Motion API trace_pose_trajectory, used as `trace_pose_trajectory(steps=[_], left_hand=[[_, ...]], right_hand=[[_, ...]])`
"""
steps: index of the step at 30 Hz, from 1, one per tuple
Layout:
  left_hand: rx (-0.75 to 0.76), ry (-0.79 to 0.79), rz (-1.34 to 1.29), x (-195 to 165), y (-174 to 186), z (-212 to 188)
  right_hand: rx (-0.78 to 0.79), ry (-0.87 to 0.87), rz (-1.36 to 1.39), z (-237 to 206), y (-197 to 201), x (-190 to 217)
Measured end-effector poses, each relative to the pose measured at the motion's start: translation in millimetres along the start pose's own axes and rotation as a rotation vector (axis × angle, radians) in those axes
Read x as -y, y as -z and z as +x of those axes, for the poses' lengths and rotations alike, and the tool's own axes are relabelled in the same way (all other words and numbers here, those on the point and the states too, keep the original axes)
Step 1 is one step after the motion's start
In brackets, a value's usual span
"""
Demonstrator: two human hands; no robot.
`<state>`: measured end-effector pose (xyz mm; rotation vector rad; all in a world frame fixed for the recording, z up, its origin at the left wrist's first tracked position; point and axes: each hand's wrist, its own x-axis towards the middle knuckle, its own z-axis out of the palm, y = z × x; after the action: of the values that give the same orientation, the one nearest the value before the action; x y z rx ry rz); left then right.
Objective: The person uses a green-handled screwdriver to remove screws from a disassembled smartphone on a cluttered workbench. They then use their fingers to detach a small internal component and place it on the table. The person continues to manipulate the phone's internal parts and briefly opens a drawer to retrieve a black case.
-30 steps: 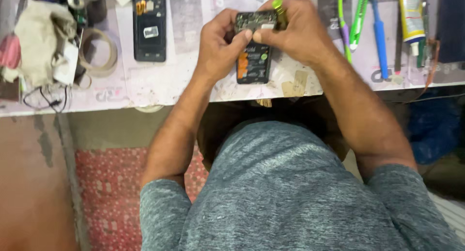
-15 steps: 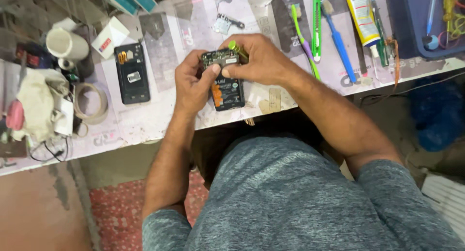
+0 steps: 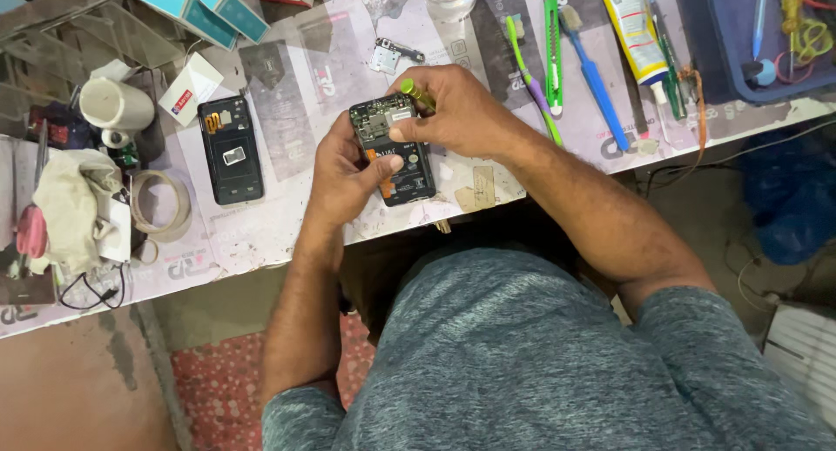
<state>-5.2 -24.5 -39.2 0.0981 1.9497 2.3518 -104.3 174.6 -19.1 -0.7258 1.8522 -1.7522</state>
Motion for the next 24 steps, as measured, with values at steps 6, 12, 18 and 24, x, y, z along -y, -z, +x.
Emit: trace_pose_trajectory(steps=[6,12,18,24], left_hand=[[-0.049,-0.013,-0.001,-4.9,-2.2,0.4],[-0.08,-0.009,0.017,-7.5,-2.7,1.2],[-0.205,0.149,0.187,3.8,-3.2,-4.2],[-0.163,0.043,0.165,13.2,1.1,4.8]], right_hand=[[-0.314,0.266,-0.249,-2.4,0.9,10.0],[0.06,0.539,0.542,-5.4,16.9,7.7],[-0.2,0.444,0.153,-0.3,2.1,-13.9],[-0.231,0.027,-0.387,-30.2,6.0,-16.1]])
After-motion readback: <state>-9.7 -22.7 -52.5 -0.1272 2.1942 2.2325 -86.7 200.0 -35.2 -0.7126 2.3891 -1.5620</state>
